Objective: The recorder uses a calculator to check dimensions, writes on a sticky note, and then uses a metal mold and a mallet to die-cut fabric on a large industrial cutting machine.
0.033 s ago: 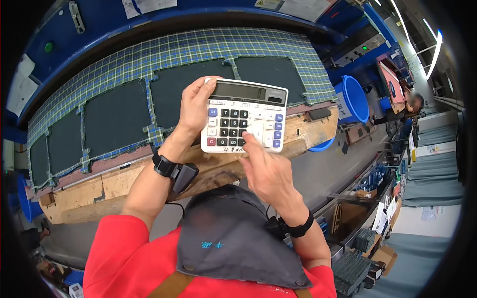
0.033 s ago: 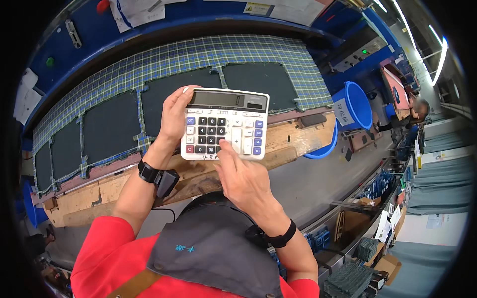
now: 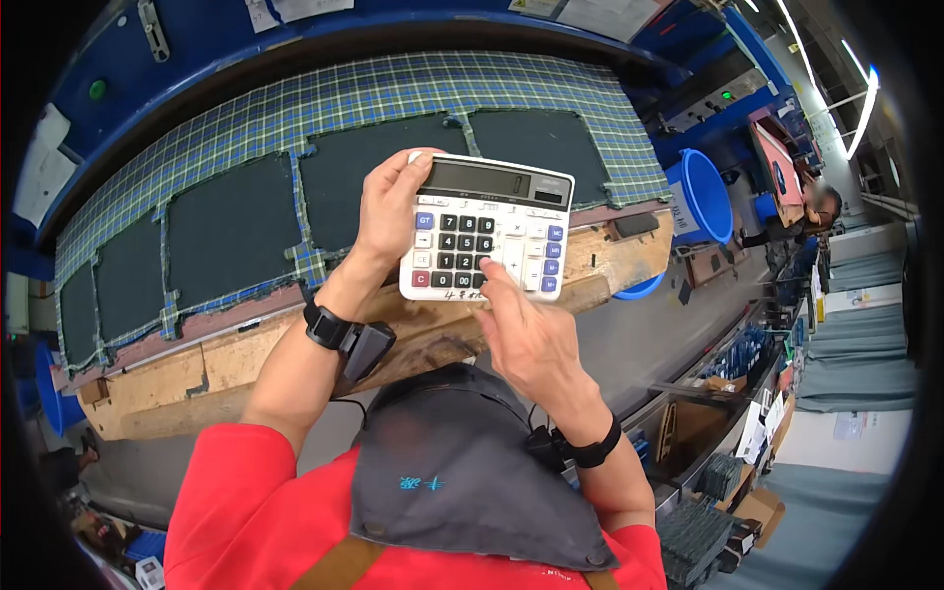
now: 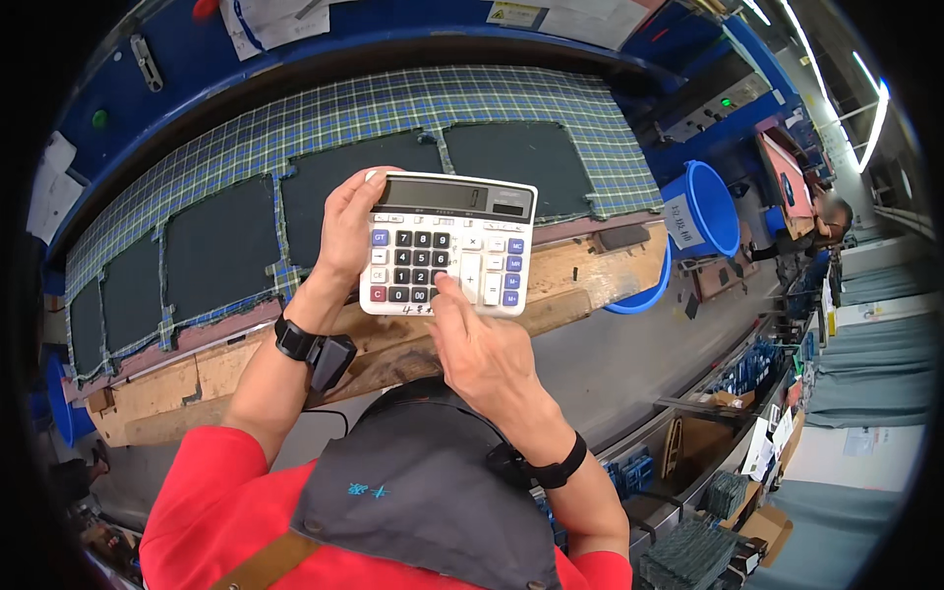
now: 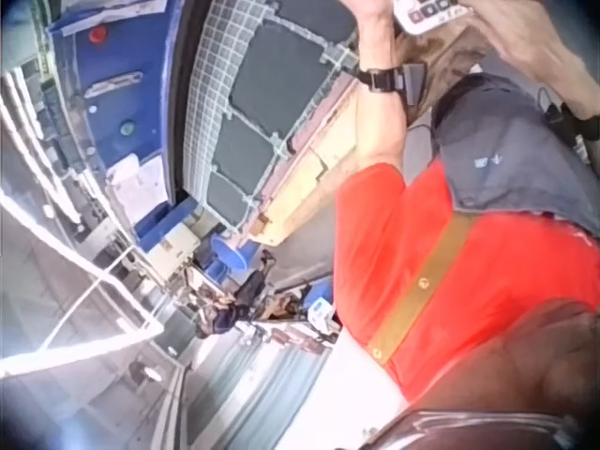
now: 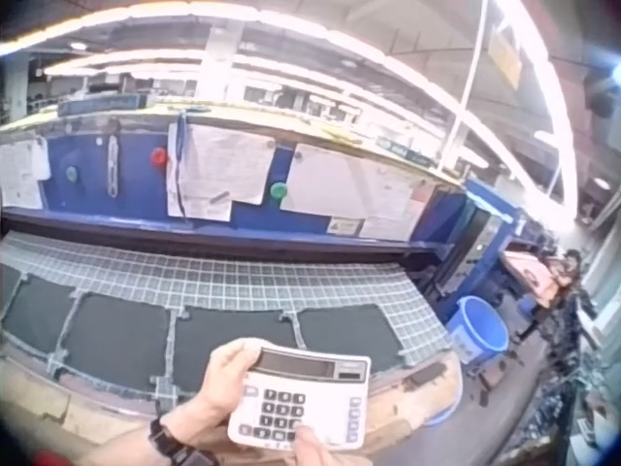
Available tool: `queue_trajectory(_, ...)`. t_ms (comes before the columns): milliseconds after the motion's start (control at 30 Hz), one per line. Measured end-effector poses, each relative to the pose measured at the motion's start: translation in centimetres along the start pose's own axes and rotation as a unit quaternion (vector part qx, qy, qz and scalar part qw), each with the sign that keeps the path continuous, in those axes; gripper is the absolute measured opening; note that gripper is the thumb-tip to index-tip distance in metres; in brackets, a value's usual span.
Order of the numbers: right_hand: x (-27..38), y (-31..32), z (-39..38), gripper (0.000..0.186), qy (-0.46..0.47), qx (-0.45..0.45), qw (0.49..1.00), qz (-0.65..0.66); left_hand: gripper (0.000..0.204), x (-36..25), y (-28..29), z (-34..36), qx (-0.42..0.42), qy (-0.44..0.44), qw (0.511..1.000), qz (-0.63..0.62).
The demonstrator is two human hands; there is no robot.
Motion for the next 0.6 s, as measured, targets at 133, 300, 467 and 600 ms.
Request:
queue_trajectory(133,-0.1,-1.0,0.7,0.029,-0.013,0.038,0.999,0.002,0.025,-0.1,0.6,0.0,-0.006,-0.004,1.0,0.004)
queue_trajectory(300,1.8,0.3,2.8,0.03,0.039,0.001,0.999,-0.008,0.026,-0.6,0.1,-0.2,-0.006,-0.007,1.0,0.001)
queue_trajectory(467,2.2,-0.3,4.4,0.028,0.052,-0.006,0.998,-0.024,0.024,-1.2,-0.4,-0.7,-0.002,-0.014,0.999,0.045)
queue_trajectory(600,2.5,-0.4,4.9,0.035,0.036,0.033,0.999,0.007,0.025,-1.3,0.7,-0.4,-0.005,-0.013,1.0,0.003)
Point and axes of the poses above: each hand's wrist, its own z-axis towards the middle knuckle, its own y-axis out of the back of the hand, x = y × z, the point moved 9 cm from there along z, towards the middle knuckle, and after that the axes turned 5 degrees about -z, right-handed, at the moved point
